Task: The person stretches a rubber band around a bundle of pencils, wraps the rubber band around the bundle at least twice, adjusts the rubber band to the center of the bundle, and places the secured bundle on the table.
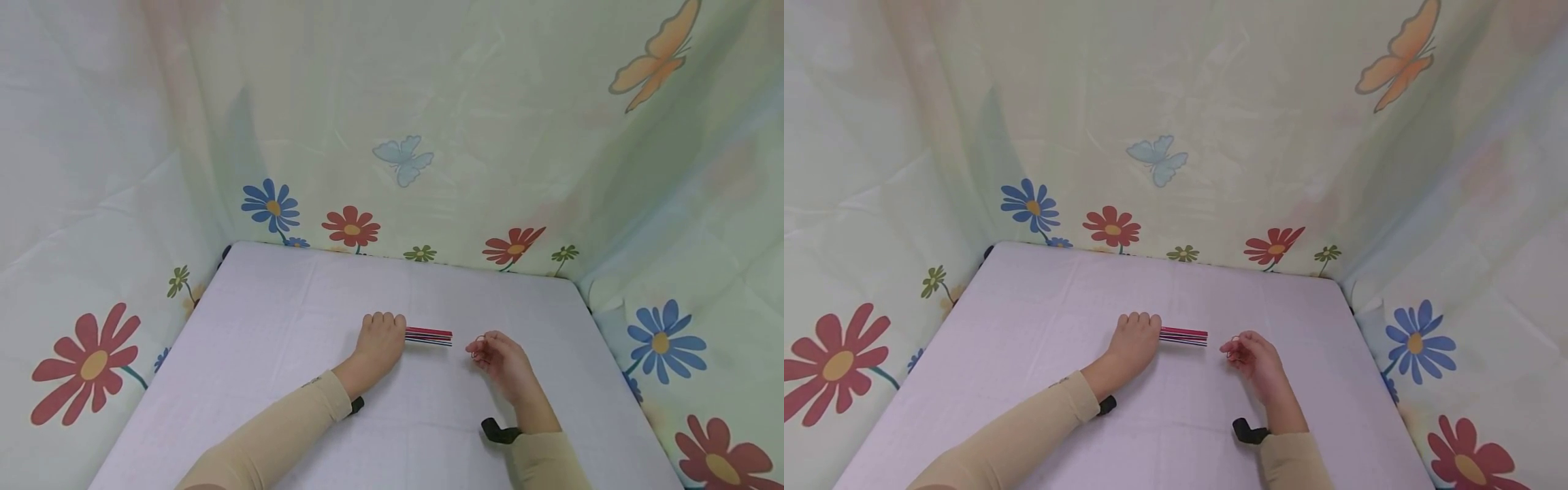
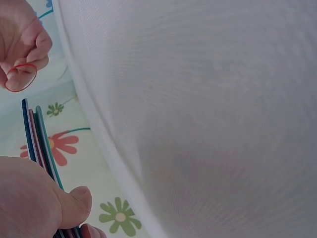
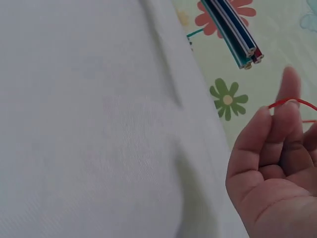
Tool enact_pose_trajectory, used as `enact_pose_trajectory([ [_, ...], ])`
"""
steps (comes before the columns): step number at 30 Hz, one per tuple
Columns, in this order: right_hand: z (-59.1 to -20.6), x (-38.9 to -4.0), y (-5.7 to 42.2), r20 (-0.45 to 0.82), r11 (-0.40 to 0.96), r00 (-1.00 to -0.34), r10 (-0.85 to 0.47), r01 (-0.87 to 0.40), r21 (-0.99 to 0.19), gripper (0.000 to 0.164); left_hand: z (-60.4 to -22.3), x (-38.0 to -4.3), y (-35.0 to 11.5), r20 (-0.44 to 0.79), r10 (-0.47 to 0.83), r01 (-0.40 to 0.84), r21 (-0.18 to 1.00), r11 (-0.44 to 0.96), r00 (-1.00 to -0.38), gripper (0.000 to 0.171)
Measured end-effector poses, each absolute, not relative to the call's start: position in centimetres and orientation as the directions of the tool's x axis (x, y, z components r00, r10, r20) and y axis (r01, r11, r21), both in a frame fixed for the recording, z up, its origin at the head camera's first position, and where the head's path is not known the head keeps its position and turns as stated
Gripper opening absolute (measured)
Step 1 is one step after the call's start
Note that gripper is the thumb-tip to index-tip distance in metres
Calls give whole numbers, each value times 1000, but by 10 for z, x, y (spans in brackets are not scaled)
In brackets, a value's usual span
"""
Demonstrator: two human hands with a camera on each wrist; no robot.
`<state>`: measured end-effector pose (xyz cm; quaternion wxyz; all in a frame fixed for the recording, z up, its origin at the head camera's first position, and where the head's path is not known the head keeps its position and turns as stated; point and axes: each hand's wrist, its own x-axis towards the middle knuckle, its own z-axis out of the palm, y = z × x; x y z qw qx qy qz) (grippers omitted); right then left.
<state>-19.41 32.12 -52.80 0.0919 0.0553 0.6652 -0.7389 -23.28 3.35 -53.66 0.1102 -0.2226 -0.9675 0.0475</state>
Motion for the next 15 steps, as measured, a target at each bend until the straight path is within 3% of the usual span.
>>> enact_pose_trajectory([
  [8, -540, -189, 326, -37, -553, -967, -253, 176, -814, 44, -534, -230, 34, 188, 441, 424, -127, 897, -878, 17],
  [15, -541, -187, 324, 15, -675, -944, -330, 225, -703, 50, -532, -229, 34, 206, 442, 425, -123, 897, -873, 17],
])
